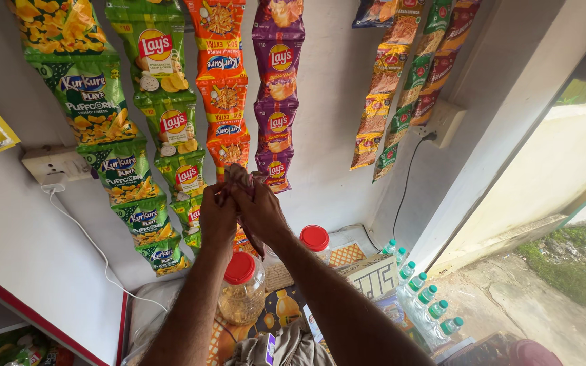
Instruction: The person wipes down various bags of snacks hanging on a display rack using a pink cloth.
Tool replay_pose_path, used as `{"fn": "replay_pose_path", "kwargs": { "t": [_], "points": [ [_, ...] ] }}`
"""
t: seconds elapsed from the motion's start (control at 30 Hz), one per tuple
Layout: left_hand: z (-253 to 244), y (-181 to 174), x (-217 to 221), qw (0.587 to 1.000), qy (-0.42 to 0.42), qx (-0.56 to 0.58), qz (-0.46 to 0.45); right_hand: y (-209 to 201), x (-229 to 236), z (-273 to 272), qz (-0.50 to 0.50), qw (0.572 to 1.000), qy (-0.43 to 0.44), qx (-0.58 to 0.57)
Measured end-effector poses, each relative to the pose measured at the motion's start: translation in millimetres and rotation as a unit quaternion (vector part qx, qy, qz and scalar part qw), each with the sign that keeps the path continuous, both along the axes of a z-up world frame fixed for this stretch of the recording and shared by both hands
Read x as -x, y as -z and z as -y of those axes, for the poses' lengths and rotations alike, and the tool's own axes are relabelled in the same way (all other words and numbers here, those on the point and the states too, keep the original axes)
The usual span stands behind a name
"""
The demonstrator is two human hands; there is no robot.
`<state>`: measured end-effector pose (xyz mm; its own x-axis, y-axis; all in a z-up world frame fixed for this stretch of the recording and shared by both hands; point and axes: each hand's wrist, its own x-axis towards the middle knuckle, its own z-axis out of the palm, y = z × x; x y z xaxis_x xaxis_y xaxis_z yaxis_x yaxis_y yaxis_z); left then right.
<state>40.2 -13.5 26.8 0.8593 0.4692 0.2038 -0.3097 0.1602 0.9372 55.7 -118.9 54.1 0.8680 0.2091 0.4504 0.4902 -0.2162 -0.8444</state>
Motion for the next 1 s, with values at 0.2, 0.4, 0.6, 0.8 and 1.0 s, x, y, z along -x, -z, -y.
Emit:
{"fn": "replay_pose_path", "kwargs": {
  "t": [0.2, 0.4, 0.6, 0.8, 1.0],
  "points": [
    [-5.9, -12.7, -0.8, 0.997, 0.066, 0.037, 0.024, 8.1, -14.3, 0.4, 0.067, 0.996, 0.047, 0.019],
    [-11.6, -15.1, -6.1, 0.996, 0.079, 0.026, 0.023, 2.4, -3.9, -1.8, 0.077, 0.996, 0.042, -0.007],
    [-20.1, -29.0, -8.4, 0.993, 0.093, 0.027, 0.068, -4.7, -10.6, -6.0, 0.336, 0.928, 0.091, 0.133],
    [-35.8, -48.9, -16.3, 0.985, 0.113, 0.043, 0.126, -19.0, -23.1, -15.5, 0.523, 0.825, 0.146, 0.156],
    [-43.1, -75.6, -19.1, 0.991, 0.105, 0.020, 0.081, -49.4, -31.3, -25.9, 0.199, 0.978, 0.057, -0.005]
  ]
}}
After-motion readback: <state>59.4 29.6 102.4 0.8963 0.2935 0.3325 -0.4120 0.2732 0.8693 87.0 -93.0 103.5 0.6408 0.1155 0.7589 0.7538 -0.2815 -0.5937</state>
